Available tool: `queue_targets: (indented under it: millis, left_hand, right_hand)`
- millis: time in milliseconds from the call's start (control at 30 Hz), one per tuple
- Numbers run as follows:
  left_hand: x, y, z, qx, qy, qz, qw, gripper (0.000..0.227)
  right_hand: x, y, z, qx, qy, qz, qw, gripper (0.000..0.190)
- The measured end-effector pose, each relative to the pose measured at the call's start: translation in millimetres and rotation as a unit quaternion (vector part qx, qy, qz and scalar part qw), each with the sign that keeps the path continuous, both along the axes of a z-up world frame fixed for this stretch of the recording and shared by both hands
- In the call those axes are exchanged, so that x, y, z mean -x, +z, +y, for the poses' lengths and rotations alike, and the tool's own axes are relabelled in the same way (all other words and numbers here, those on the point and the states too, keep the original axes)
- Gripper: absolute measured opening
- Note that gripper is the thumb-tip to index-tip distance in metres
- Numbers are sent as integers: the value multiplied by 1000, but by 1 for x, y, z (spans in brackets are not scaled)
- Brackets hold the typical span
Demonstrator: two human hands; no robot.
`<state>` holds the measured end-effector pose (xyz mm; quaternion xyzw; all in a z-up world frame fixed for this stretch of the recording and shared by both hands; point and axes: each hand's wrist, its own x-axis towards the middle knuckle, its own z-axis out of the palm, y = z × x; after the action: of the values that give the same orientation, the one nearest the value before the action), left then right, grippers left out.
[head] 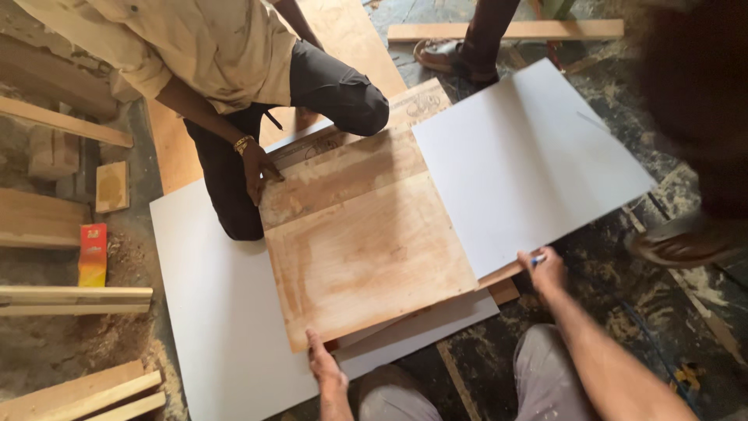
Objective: The person measures a white panel using a tape measure and a pen, then cuts the panel using a circular saw while another person assists by holding the boards.
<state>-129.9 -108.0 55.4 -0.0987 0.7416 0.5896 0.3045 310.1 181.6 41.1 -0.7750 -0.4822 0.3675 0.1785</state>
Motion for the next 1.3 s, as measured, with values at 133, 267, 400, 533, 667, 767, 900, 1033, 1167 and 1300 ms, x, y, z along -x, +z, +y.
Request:
queue_targets:
  millis: [133, 267, 400, 533, 667, 767, 900, 1033, 1167, 1300]
  left_hand:
    - [45, 7, -5, 107, -75, 82, 988, 87]
    - [85, 18, -21, 97, -72, 110, 987, 83]
    - [102, 17, -25, 98, -69, 117, 986, 77]
    - [92, 8, -21, 126, -43, 138, 981, 77]
    - [64, 0, -28, 88, -39, 155, 983, 73]
    - [38, -6, -24, 43, 16, 121, 992, 70]
    - [27, 6, -24, -55, 25, 102, 993, 69]
    - [35, 27, -14, 24, 101, -17, 994, 69]
    - [54, 45, -11, -52, 115, -83, 989, 62]
    - [46, 47, -14, -196, 68, -36, 978, 61]
  right_hand:
    - [25, 2, -40, 60, 14, -27, 998, 49]
    - [44, -5, -80, 22, 9, 15, 1000, 49]
    - [50, -10, -100, -47, 36, 6, 998, 48]
    - [43, -11, -99, -75, 48, 7, 996, 49]
    - [33, -15, -77, -23, 29, 27, 999, 51]
    - [11, -14, -60, -7, 37, 15, 999, 51]
    - [-17, -4, -41, 86, 40, 131, 987, 54]
    - [-25, 0, -15, 31, -138, 330, 933, 60]
    - [-9, -4, -26, -161, -167, 108, 967, 60]
    - [27, 6, -60, -326, 92, -94, 936, 58]
